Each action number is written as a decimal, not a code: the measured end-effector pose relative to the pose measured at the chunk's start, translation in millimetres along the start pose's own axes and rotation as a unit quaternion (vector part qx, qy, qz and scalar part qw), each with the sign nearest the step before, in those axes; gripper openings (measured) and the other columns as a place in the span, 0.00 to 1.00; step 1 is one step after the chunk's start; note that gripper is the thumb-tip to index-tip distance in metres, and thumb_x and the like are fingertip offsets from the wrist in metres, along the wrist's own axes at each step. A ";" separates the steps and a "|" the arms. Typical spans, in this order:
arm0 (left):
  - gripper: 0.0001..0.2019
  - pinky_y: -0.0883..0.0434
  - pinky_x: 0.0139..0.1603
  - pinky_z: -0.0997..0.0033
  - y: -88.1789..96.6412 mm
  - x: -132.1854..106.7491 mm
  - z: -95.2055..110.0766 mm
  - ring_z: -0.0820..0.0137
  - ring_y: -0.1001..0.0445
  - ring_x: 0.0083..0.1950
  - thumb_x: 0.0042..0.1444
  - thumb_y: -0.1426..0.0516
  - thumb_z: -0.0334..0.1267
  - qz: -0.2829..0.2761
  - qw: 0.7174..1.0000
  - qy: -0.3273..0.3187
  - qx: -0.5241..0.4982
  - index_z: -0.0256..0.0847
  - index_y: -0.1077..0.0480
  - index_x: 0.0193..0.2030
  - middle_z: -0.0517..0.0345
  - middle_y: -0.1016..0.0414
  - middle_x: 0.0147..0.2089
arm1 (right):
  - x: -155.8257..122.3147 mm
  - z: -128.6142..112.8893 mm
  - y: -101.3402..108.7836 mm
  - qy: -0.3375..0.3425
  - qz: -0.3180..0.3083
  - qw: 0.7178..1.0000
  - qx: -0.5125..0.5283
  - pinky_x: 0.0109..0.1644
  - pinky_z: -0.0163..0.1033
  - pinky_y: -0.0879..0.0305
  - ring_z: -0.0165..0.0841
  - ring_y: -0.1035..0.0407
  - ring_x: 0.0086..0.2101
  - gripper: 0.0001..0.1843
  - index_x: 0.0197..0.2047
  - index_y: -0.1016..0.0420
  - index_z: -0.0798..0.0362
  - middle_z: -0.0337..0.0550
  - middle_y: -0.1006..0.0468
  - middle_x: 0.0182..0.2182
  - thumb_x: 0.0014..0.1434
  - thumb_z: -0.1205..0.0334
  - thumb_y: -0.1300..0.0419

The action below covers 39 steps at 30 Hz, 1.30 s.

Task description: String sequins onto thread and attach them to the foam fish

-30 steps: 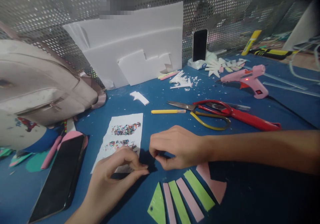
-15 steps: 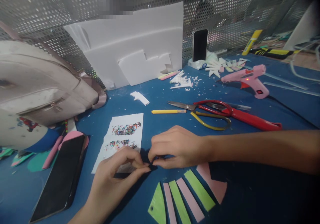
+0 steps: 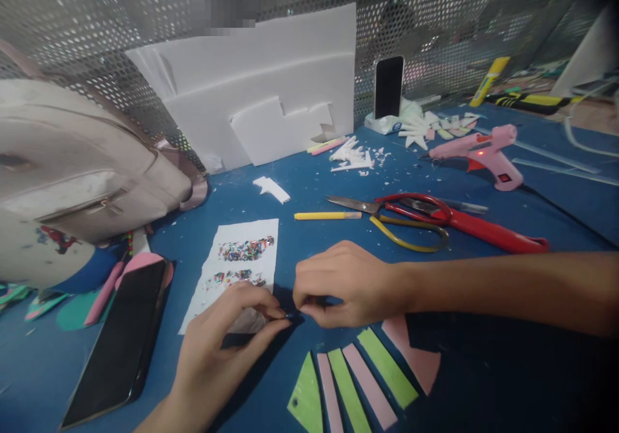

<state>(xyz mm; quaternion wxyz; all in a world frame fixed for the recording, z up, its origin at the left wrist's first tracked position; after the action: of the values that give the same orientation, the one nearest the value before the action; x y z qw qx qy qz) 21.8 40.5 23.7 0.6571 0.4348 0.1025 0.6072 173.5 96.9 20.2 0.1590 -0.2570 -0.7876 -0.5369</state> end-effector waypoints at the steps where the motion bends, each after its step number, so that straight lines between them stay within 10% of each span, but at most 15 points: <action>1: 0.08 0.28 0.37 0.75 0.7 -0.3 -0.1 0.74 0.24 0.34 0.55 0.37 0.31 0.003 1.000 0.001 -0.002 0.44 0.31 0.38 0.65 0.25 0.33 | -0.3 0.2 0.4 -0.004 0.003 1.000 0.009 0.31 0.32 0.48 0.24 0.37 0.30 0.04 0.35 0.32 0.52 0.34 0.27 0.31 0.60 0.67 0.47; 39: 0.16 0.30 0.46 0.78 4.4 -2.7 -2.0 0.77 0.23 0.37 0.55 0.36 0.31 0.016 0.999 -0.011 -0.031 0.46 0.32 0.48 0.68 0.22 0.37 | -0.6 -2.9 3.8 0.001 0.018 1.000 -0.018 0.29 0.33 0.51 0.25 0.42 0.27 0.03 0.32 0.36 0.52 0.32 0.31 0.27 0.56 0.69 0.46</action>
<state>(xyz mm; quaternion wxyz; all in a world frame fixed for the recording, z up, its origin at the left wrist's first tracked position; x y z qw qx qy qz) 16.7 38.5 24.5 0.6616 0.4222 0.0696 0.6158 176.1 95.1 23.8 0.1645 -0.2732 -0.7728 -0.5486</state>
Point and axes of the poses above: each hand's wrist, its own x-axis towards the middle knuckle, its own y-axis out of the back of the hand, z = x × y, the point moved 6 cm from there along x, towards the middle knuckle
